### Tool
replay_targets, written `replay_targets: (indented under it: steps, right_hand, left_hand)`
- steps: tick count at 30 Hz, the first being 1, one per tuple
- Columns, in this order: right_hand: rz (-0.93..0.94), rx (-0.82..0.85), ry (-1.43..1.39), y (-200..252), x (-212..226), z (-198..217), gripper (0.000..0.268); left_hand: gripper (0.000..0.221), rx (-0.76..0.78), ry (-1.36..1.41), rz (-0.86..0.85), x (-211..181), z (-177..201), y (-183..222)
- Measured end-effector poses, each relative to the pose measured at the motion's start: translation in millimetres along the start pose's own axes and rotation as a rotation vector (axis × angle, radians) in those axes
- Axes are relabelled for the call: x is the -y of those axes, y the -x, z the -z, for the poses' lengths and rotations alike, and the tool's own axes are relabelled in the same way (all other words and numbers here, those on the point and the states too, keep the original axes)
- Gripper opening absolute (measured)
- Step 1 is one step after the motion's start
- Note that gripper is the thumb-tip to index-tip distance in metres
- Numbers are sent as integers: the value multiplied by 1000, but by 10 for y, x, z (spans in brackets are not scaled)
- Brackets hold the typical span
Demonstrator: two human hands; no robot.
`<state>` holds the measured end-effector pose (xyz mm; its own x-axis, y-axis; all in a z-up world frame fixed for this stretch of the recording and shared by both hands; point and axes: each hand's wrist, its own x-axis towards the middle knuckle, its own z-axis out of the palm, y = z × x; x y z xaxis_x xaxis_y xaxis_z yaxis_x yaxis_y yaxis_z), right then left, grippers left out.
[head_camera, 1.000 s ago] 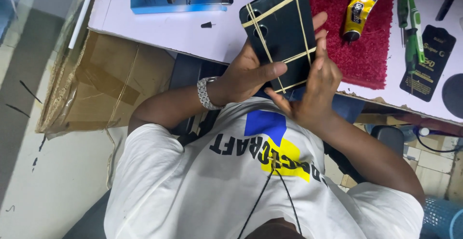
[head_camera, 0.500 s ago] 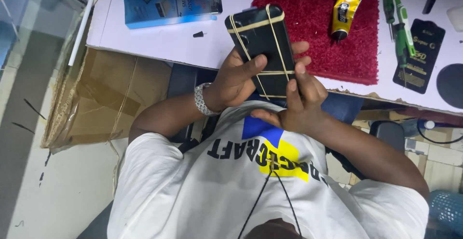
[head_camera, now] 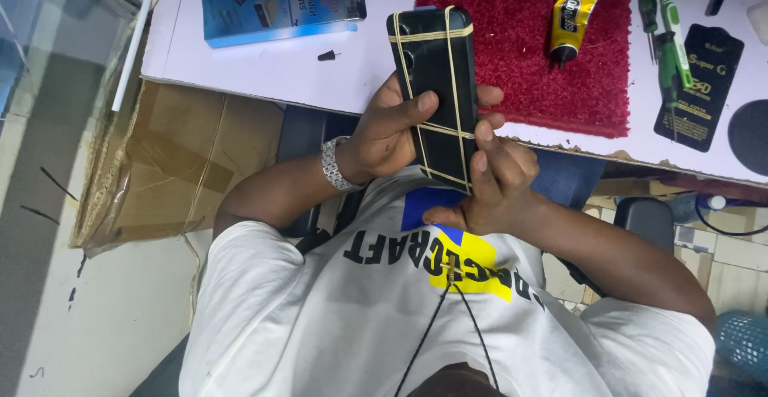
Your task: Securing a mobile phone screen with rubber bands and sorting through small replacement parts and adhesive strips.
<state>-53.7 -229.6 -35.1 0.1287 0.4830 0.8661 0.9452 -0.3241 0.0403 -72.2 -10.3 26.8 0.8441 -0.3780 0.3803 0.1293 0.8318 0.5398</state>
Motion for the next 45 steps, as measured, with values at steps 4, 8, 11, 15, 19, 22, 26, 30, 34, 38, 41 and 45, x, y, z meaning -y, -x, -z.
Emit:
replay_targets:
  steps: [4,8,11,15,19,22,26,30,34,38,41,45]
  right_hand:
    - [-4,-23,-26,-142,23,58,104]
    - [-325,243,-165,-468,17,186,103]
    - [-478,354,-331,-615,-107,168,99]
    - [-637,355,-810,-601,-331,136,74]
    - [-1057,-19,-1813,-543,-593,33,66]
    - [-1176,2,-2076,-590,-697,81,96]
    - [-1138,-95,-2010,-515,-724,-13,74]
    - [-1323,-121,-1701,-503,-633,-27,93]
    - [-912,-172,-1058,-409,-539,-41,78]
    - [-860,126,-1174,-420,-681,104,70]
    - [-812,202,-1256,-426,-720,88,82]
    - [-847,94,-1140,-410,-641,28,58]
  left_hand:
    - [46,-13,-5,13,-31,-90,-29]
    - [69,-305,-155,-132,159,-21,-19]
    - [81,-291,-306,-92,168,-7,19]
    - [99,-36,-704,-40,6,-129,-16]
    - [86,-132,-1125,-168,26,40,-56]
    - [88,-84,-1336,-276,126,261,-50]
    - [125,56,-1548,-173,189,464,-19]
    - [133,99,-1460,-136,275,560,39]
    - [127,22,-1595,-134,312,648,84]
    - [117,-1,-1441,-173,232,543,68]
    - [111,-24,-1426,-162,219,520,71]
    - [111,-6,-1557,-182,262,579,58]
